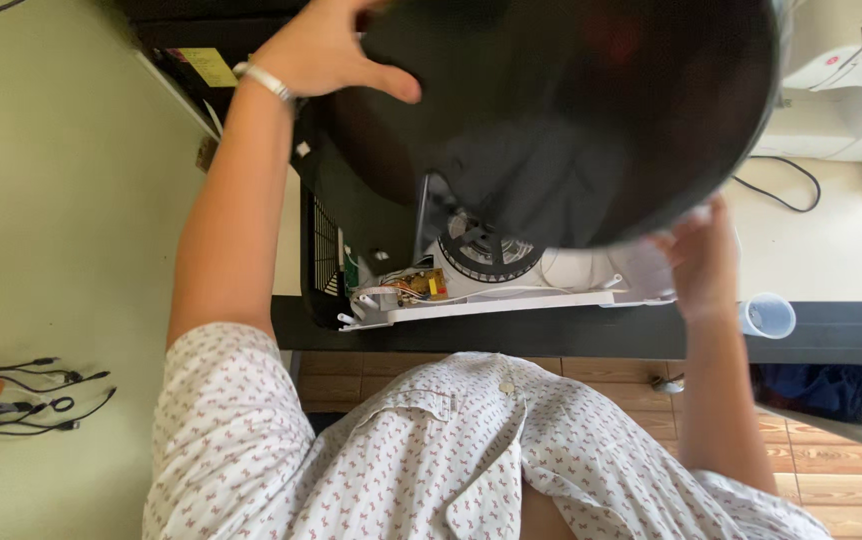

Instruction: The person removes the white outer housing from an appliance on a desk, positions the black fan housing panel onto the base, and works on the internal components. They pick up a screwdriver, handle a small orange knob, and route the power cord while fitting parts together.

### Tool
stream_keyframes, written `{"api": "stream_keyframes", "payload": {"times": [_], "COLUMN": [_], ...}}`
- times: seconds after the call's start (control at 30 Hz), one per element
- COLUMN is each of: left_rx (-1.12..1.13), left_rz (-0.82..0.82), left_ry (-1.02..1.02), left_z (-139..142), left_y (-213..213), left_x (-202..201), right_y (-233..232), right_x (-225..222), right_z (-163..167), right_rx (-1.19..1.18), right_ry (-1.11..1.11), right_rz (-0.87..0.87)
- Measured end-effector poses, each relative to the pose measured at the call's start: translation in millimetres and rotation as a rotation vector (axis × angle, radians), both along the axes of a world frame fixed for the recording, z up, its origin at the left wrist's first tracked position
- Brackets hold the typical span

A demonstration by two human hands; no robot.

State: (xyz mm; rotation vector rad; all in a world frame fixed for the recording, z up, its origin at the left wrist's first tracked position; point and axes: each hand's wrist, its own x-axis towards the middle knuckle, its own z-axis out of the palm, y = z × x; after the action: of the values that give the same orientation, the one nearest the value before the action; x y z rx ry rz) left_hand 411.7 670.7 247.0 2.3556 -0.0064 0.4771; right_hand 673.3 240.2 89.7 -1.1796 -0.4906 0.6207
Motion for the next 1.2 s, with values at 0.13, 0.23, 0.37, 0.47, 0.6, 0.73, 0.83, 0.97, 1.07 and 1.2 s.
{"api": "stream_keyframes", "payload": {"times": [0.13,0.23,0.37,0.47,0.6,0.73,0.83,0.97,1.07,1.2], "left_rx": [0.169,0.233,0.235,0.284,0.286,0.296,0.291,0.007,-0.226,-0.672], "left_rz": [-0.118,-0.138,-0.088,-0.052,-0.007,-0.002,0.202,0.544,0.653,0.806], "left_ry": [0.2,0.36,0.686,0.908,0.953,0.69,0.424,0.273,0.375,0.455], "left_z": [-1.5,-9.1,-16.9,-28.0,-53.7,-79.1,-83.5,-100.4,-128.4,-175.9], "left_y": [-26.2,-41.4,-47.3,-46.2,-38.9,-28.4,-14.3,-9.9,-20.5,-41.7], "left_x": [54.2,85.6,113.1,125.4,135.9,131.3,104.8,27.8,-18.6,-58.8], "right_y": [-12.8,4.4,22.9,33.6,41.6,39.8,37.9,40.3,47.7,59.5], "right_x": [6.2,23.7,33.6,36.1,42.8,50.2,56.7,66.1,70.2,70.4], "right_z": [18.0,10.9,-21.6,-39.8,-50.2,-61.8,-72.8,-84.7,-89.5,-90.7], "right_rx": [0.234,-0.125,-0.33,-0.297,-0.37,-0.414,-0.437,-0.375,-0.381,-0.385], "right_ry": [-0.191,-0.355,-0.115,0.139,0.296,0.318,0.317,0.327,0.346,0.33], "right_rz": [0.208,0.083,-0.026,0.027,0.011,0.004,-0.018,0.04,0.067,0.108]}}
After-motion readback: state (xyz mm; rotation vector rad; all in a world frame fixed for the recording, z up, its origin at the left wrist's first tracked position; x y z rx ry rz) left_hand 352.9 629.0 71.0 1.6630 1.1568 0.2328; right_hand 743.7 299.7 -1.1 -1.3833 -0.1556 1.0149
